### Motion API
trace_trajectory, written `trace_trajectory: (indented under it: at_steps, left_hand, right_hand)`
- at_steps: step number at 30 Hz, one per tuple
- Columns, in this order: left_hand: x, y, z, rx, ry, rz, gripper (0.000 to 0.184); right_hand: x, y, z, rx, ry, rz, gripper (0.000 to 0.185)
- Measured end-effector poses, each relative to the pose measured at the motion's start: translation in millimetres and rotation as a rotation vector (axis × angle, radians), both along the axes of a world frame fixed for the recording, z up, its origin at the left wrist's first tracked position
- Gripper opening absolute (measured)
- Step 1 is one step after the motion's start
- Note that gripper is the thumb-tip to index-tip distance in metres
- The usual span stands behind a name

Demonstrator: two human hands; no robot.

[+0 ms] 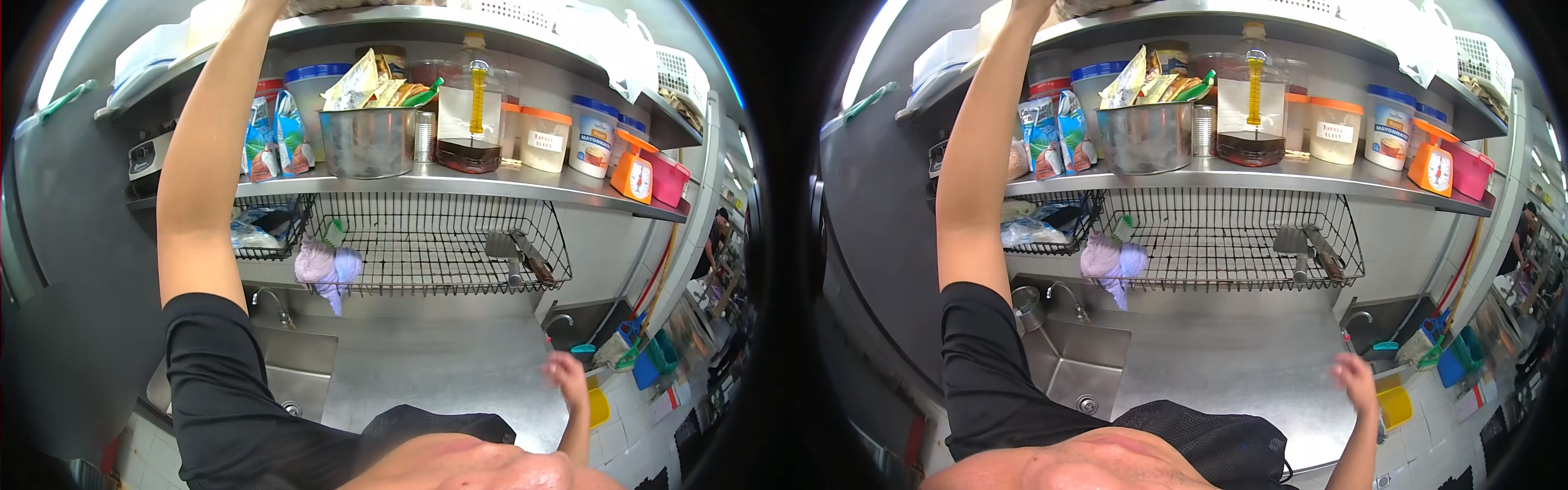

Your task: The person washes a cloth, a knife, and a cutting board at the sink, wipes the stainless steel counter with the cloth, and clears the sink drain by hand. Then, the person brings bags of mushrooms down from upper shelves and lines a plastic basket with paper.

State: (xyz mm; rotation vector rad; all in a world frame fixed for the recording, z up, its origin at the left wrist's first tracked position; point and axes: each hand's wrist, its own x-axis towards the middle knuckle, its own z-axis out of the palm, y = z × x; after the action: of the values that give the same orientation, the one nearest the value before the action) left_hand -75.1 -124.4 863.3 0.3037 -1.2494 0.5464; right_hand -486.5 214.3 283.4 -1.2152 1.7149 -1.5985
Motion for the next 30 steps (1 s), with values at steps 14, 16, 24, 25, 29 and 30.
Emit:
trace_trajectory:
  at_steps: [14, 16, 24, 25, 29, 30]
  left_hand:
    - [31.0, 19.8, -178.3, 0.366, 0.035, -1.242, 0.063]
    - [33.2, 17.4, -189.5, 0.415, 0.052, -1.447, 0.071]
    - [25.2, 49.0, -292.3, 0.315, -0.040, -1.290, 0.053]
    - [28.1, 60.3, -297.6, 0.323, 0.034, -1.397, 0.045]
    - [38.1, 115.6, -273.9, 0.280, 0.065, -1.237, 0.046]
    - [37.4, 126.6, -268.5, 0.307, 0.070, -1.228, 0.046]
  right_hand:
    - [173.7, -176.6, 323.7, -0.641, 0.104, 0.721, 0.091]
    - [186.4, -188.5, 344.4, -0.728, -0.007, 0.696, 0.095]
    - [232.0, -161.9, 346.9, -0.933, -0.178, 0.505, 0.096]
    - [227.9, -154.2, 339.5, -0.967, -0.087, 0.486, 0.085]
    - [235.0, -94.4, 334.5, -1.099, 0.081, 0.463, 0.078]
    - [241.2, -76.8, 331.7, -1.117, 0.081, 0.523, 0.069]
